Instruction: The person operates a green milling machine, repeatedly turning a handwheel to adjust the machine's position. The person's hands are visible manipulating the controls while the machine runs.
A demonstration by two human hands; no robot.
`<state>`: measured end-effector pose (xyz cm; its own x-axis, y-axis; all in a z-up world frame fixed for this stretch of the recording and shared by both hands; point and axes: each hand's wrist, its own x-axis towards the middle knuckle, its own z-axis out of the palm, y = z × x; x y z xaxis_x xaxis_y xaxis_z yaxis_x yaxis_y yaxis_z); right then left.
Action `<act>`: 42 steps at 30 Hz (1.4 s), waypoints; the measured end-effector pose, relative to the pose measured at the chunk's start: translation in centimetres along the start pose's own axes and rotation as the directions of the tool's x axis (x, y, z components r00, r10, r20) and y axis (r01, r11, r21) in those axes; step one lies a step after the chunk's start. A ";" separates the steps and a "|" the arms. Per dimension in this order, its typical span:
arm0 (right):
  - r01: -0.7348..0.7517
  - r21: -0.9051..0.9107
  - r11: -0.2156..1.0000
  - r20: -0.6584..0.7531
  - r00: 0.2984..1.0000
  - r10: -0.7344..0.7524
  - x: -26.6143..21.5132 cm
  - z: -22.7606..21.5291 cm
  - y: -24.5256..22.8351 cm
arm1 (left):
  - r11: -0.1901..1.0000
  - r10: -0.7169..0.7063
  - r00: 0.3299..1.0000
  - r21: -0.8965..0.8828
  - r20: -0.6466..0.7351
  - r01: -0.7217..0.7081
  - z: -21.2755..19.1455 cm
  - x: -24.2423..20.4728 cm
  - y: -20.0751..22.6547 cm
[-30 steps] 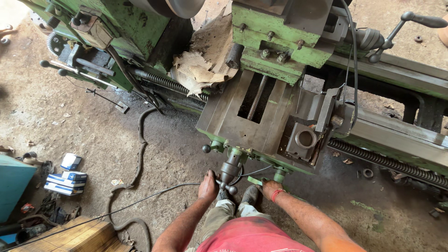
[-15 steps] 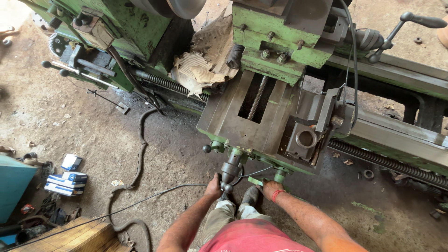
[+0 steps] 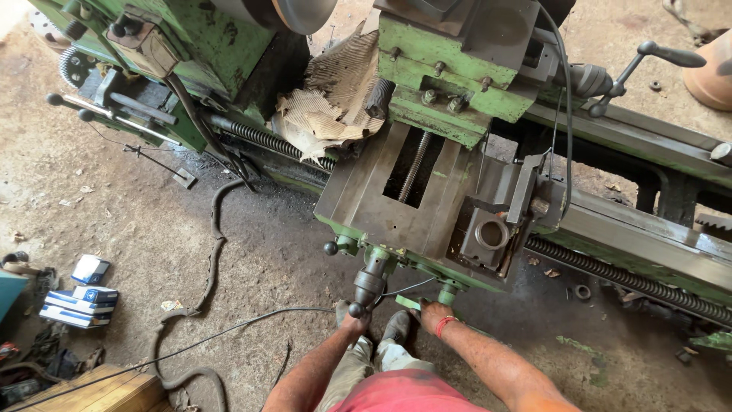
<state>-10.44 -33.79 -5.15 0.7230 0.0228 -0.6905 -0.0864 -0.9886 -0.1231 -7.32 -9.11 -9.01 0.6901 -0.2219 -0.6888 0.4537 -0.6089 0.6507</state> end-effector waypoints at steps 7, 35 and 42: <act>0.043 -0.034 0.998 -0.044 0.998 -0.045 -0.2 -0.1 0.1 | 0.752 -0.097 0.863 -0.532 0.495 0.390 2.3 -1.2 2.0; 0.022 -0.027 0.999 -0.033 0.999 -0.023 -0.1 -0.3 -0.1 | 0.897 0.074 0.996 0.441 -0.050 -0.044 -5.0 -12.0 9.1; 0.056 0.017 0.998 -0.049 0.997 -0.055 -0.2 -0.4 0.1 | 0.865 0.262 0.963 0.456 -0.058 -0.208 -6.7 -12.3 10.9</act>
<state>-10.28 -33.93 -4.76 0.7595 0.0696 -0.6468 -0.0576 -0.9832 -0.1734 -7.09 -7.90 8.68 0.8161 -0.3294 -0.4748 -0.0078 -0.8279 0.5608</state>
